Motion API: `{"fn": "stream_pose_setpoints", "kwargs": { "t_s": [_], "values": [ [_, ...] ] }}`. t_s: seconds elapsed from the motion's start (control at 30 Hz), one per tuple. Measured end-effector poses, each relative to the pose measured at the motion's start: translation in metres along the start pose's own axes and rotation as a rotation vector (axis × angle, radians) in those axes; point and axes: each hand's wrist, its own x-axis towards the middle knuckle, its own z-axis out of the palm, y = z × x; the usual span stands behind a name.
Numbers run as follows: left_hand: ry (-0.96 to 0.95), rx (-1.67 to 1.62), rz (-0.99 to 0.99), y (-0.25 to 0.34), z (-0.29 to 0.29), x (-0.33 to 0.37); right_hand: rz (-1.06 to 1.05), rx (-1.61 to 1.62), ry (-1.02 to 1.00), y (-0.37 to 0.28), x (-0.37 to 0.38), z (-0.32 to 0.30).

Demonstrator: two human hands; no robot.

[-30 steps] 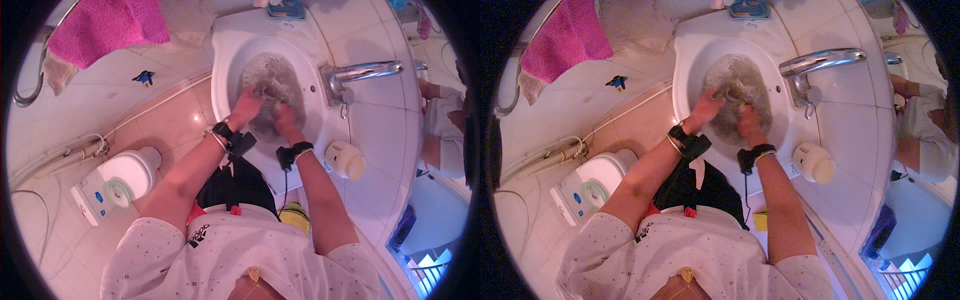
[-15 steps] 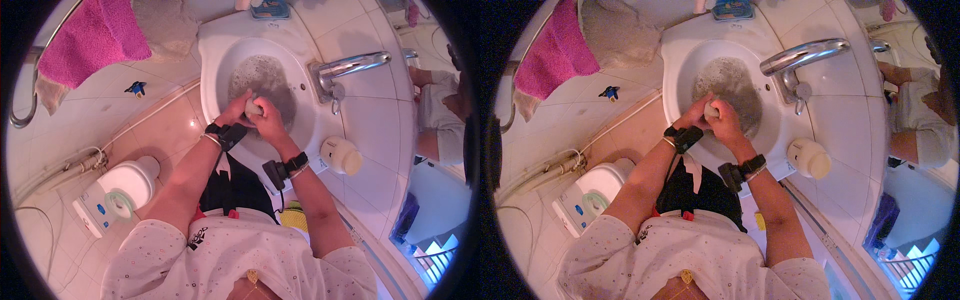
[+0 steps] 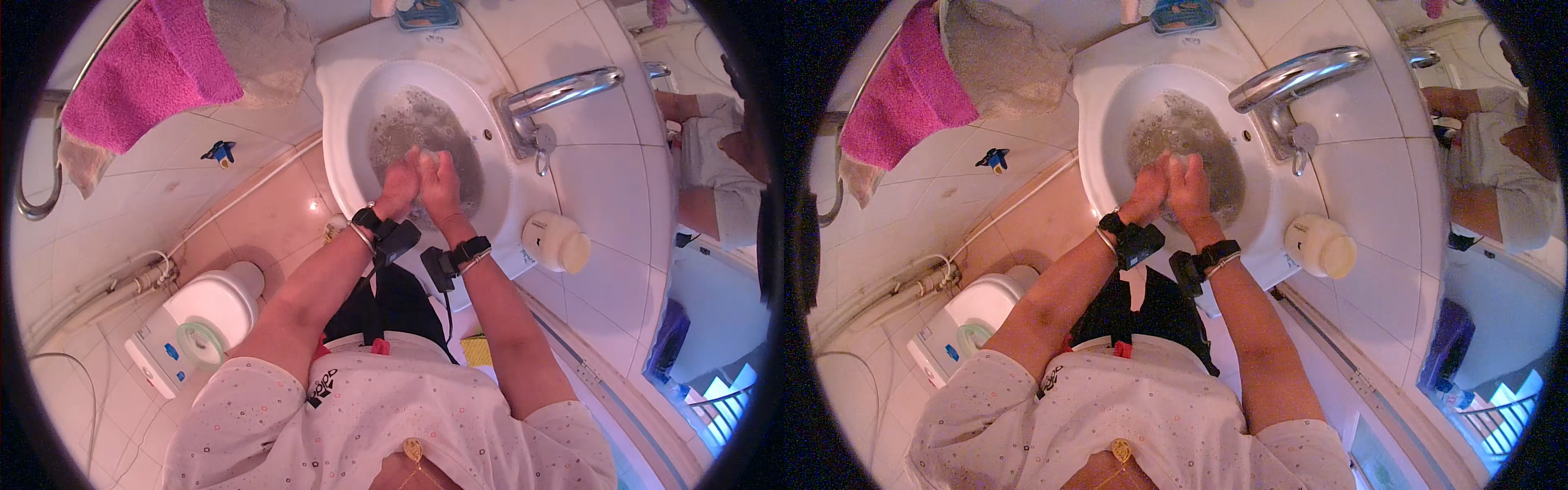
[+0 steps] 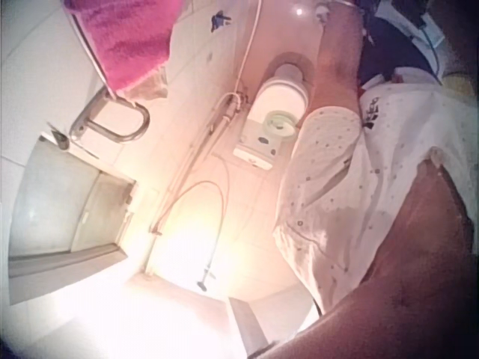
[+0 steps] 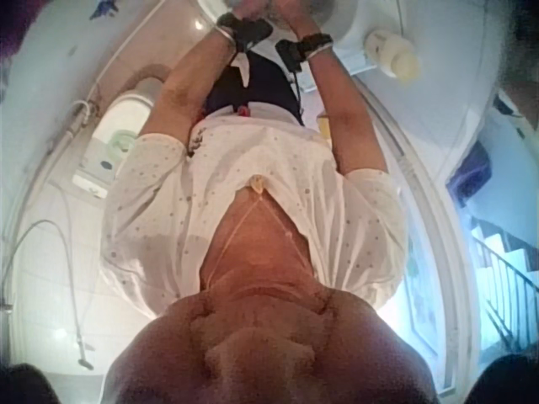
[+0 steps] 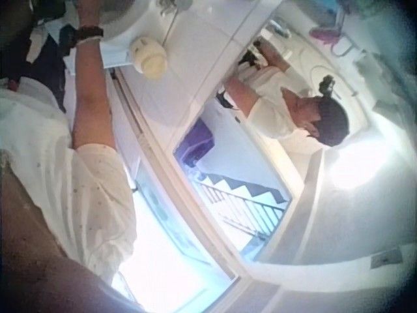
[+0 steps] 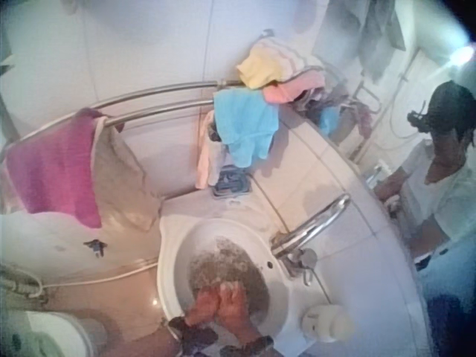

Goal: Cleaning the bathroom wall and pipes with a damp cloth.

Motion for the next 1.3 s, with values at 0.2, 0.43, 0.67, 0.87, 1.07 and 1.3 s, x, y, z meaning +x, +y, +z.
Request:
{"fn": "stream_pose_setpoints", "kwargs": {
  "t_s": [0.2, 0.43, 0.67, 0.87, 1.07, 1.3],
  "values": [
    [-0.008, 0.071, 0.295, -0.003, 0.003, -0.001, -0.224, -0.115, -0.059, 0.018, 0.010, -0.011],
    [-0.024, 0.271, 0.164, -0.015, -0.018, 0.015, 0.236, -0.331, -0.159, 0.045, 0.023, -0.036],
    [0.128, 0.395, 0.347, 0.004, -0.027, 0.007, -0.230, -0.908, -0.641, 0.073, 0.016, 0.011],
    [-0.183, 0.172, 0.249, 0.024, -0.026, 0.006, 0.029, -0.732, -0.530, 0.069, 0.027, -0.021],
    [-0.361, -0.265, 0.036, 0.020, -0.038, 0.013, -0.056, -0.245, -0.438, -0.024, 0.035, -0.037],
    [-0.283, -0.542, -0.202, 0.007, -0.044, 0.019, 0.224, 0.613, -0.273, -0.067, 0.023, -0.052]
  ]
}}
